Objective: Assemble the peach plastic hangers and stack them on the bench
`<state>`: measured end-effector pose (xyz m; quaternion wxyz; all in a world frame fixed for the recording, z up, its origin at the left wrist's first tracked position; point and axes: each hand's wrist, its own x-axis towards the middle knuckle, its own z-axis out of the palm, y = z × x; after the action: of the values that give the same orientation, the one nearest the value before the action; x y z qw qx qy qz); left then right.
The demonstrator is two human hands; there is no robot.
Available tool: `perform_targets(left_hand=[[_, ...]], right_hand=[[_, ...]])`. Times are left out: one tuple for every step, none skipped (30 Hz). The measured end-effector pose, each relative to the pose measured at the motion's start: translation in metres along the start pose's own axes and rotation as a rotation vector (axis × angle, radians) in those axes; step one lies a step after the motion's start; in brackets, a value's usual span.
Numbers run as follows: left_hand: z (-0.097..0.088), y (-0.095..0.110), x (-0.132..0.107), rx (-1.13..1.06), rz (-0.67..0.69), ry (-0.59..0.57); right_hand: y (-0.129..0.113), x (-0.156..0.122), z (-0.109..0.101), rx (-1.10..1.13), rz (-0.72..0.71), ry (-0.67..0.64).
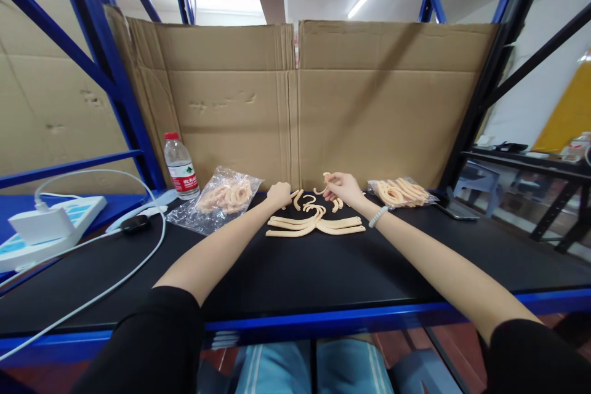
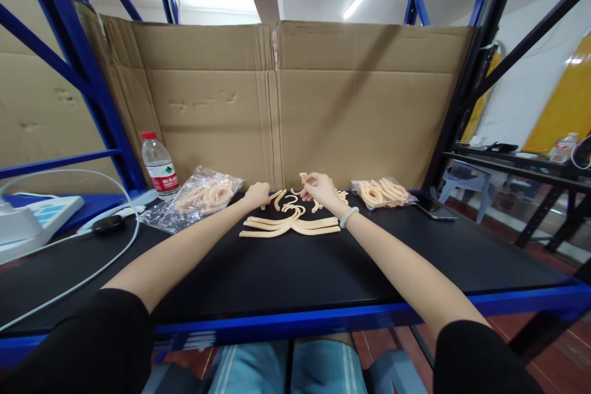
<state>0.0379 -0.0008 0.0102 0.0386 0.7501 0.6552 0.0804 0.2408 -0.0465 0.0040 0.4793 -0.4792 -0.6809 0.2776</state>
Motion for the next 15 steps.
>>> perform_targets(left_hand=[[-0.003, -0.002, 0.0, -0.032, -0.005, 0.002], [-0.007, -0.004, -0.001, -0.069, -0.012, 0.004], [-0.011, -0.007, -0.002, -0.112, -0.017, 0.004], [-0.017, -0.01, -0.004, -0.16, -0.022, 0.003], [-0.022, -0.012, -0.006, -0.214, -0.026, 0.0], [-0.027, -0.015, -0.01, -0.276, -0.028, -0.007], [-0.032, -0.017, -0.015, -0.344, -0.027, -0.016], [-0.036, -0.018, -0.021, -0.421, -0.023, -0.03], [-0.038, -0.018, -0.028, -0.506, -0.012, -0.042], [-0.039, -0.018, -0.037, -0.596, 0.002, -0.056], [-0.038, -0.016, -0.047, -0.69, 0.019, -0.071], [-0.035, -0.015, -0.058, -0.787, 0.038, -0.08], [-0.031, -0.013, -0.069, -0.879, 0.057, -0.089], [-0.025, -0.01, -0.081, -0.963, 0.072, -0.102], [-0.018, -0.008, -0.092, -1.037, 0.088, -0.112]], right_hand=[[-0.002, -0.007, -0.002, 0.068, 0.026, 0.004], [-0.003, -0.015, -0.005, 0.131, 0.048, 0.007], [-0.005, -0.022, -0.008, 0.19, 0.066, 0.008], [-0.007, -0.028, -0.011, 0.245, 0.08, 0.01], [-0.009, -0.034, -0.014, 0.297, 0.094, 0.013], [-0.011, -0.039, -0.016, 0.345, 0.108, 0.016], [-0.013, -0.043, -0.018, 0.391, 0.123, 0.019], [-0.015, -0.046, -0.019, 0.433, 0.14, 0.02], [-0.017, -0.049, -0.02, 0.47, 0.156, 0.018], [-0.019, -0.052, -0.02, 0.5, 0.173, 0.013], [-0.02, -0.054, -0.019, 0.528, 0.19, 0.004], [-0.022, -0.058, -0.018, 0.556, 0.206, -0.009], [-0.023, -0.061, -0.016, 0.582, 0.215, -0.027], [-0.023, -0.065, -0.014, 0.603, 0.217, -0.046], [-0.023, -0.07, -0.011, 0.618, 0.216, -0.063]])
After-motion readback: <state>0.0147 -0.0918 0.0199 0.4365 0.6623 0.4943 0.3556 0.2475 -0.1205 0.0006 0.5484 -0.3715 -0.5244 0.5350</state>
